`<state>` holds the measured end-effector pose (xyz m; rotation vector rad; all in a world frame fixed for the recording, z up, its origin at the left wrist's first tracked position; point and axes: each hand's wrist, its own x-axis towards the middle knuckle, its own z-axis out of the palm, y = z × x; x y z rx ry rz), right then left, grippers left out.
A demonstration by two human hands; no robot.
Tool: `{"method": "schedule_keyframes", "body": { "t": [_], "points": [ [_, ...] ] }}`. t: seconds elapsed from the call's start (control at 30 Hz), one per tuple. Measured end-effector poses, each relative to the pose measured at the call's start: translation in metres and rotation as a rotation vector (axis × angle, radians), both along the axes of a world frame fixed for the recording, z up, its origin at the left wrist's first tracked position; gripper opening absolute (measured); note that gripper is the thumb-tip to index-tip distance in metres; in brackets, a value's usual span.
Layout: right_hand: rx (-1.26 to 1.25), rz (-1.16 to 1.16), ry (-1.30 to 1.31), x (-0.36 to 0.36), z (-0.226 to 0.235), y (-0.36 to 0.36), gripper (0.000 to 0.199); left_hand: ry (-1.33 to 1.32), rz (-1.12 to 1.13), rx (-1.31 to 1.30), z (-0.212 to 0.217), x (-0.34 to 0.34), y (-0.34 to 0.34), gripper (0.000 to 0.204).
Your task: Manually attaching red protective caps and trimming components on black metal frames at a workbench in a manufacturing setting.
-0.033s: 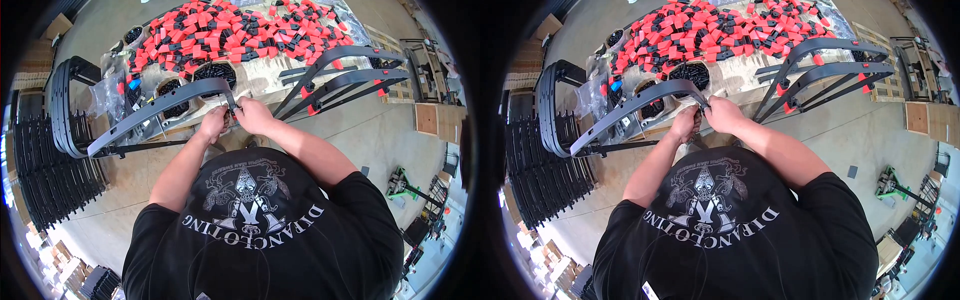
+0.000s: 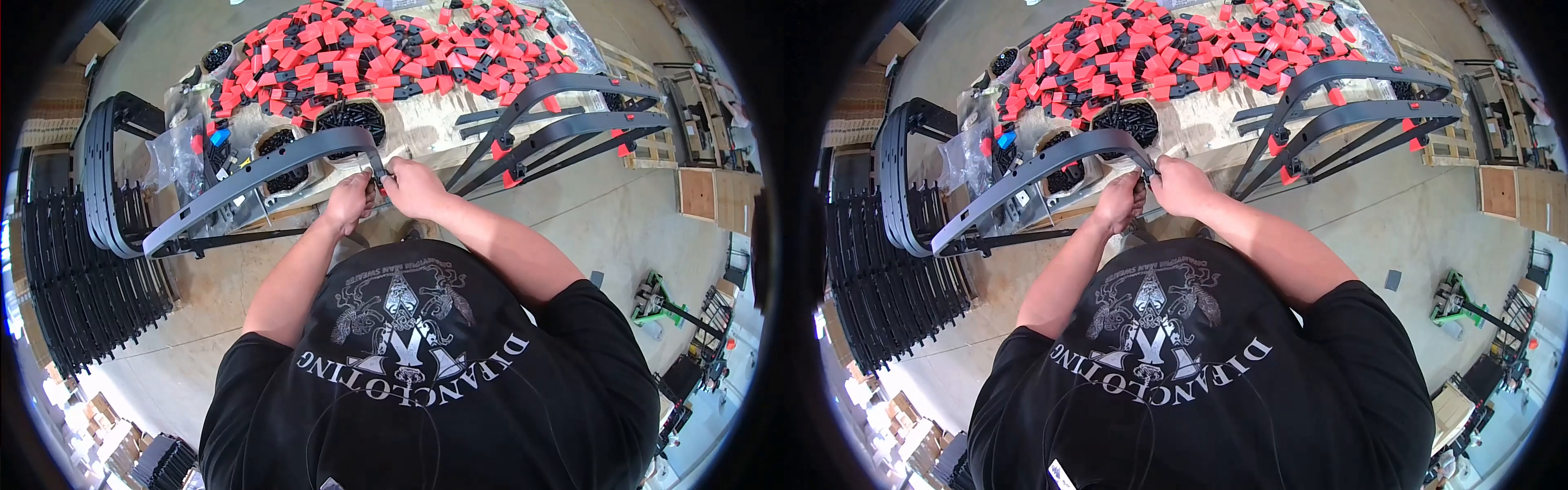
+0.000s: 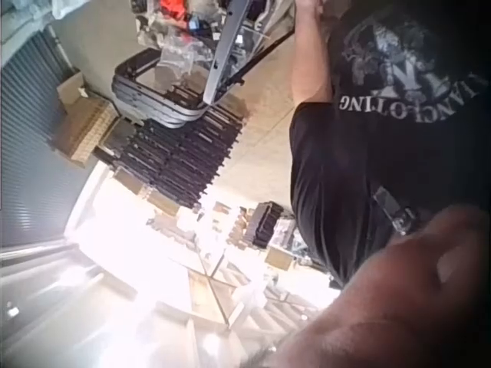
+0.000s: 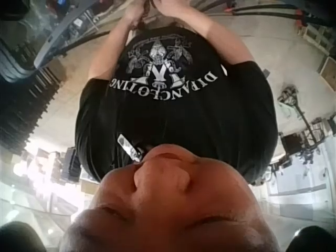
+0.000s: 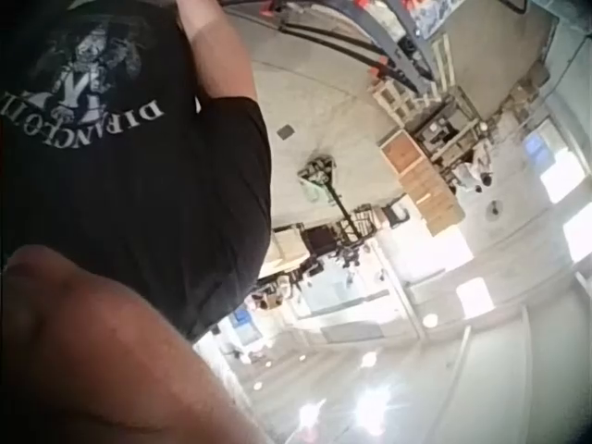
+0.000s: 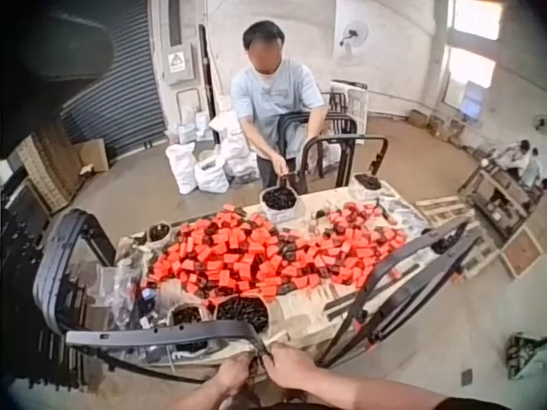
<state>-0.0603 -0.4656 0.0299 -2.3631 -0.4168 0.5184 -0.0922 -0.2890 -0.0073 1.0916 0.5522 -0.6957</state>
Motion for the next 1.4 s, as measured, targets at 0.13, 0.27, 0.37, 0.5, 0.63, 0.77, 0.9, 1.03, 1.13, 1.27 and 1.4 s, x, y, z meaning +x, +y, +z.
{"method": "schedule_keyframes", "body": {
  "t": [0.13, 0.27, 0.37, 0.5, 0.63, 0.77, 0.9, 1.03, 1.13, 1.27, 1.4],
  "points": [
    [0.024, -0.003, -0.009, 0.0, -0.001, 0.0, 0.027, 0.053, 0.005, -0.016, 0.002, 0.0, 0.0, 0.04],
    [0.027, 0.001, -0.005, 0.0, 0.0, -0.003, 0.027, -0.093, 0.034, 0.11, -0.003, -0.004, -0.001, 0.024],
    [0.031, -0.002, 0.006, 0.0, 0.004, -0.002, 0.027, -0.339, 0.064, 0.137, -0.016, -0.009, 0.01, 0.006],
    [0.008, -0.01, 0.024, 0.0, 0.002, -0.005, 0.028, -0.348, 0.32, 0.036, 0.006, -0.008, 0.0, 0.015],
    [0.017, 0.008, 0.029, -0.001, 0.003, -0.002, 0.028, 0.04, -0.07, 0.299, -0.019, 0.003, 0.01, 0.007],
    [0.016, 0.003, 0.028, 0.0, -0.001, -0.006, 0.029, -0.188, 0.148, 0.208, 0.004, -0.005, -0.009, 0.005],
    [0.019, 0.007, 0.035, -0.001, 0.0, -0.005, 0.03, -0.027, 0.25, 0.073, 0.015, -0.008, 0.002, 0.012],
    [0.018, 0.004, 0.014, 0.0, -0.003, -0.005, 0.03, 0.125, 0.083, -0.05, 0.002, -0.003, -0.005, 0.034],
    [0.023, 0.001, -0.009, 0.0, -0.006, -0.004, 0.03, 0.021, 0.09, 0.037, -0.001, -0.006, -0.005, 0.034],
    [0.009, 0.032, -0.011, 0.0, -0.002, -0.002, 0.029, -0.193, 0.079, 0.348, -0.005, -0.007, -0.003, 0.029],
    [0.013, 0.019, 0.01, 0.002, -0.006, -0.004, 0.029, -0.519, -0.112, 0.614, 0.002, -0.015, -0.006, 0.025]
  ]
}}
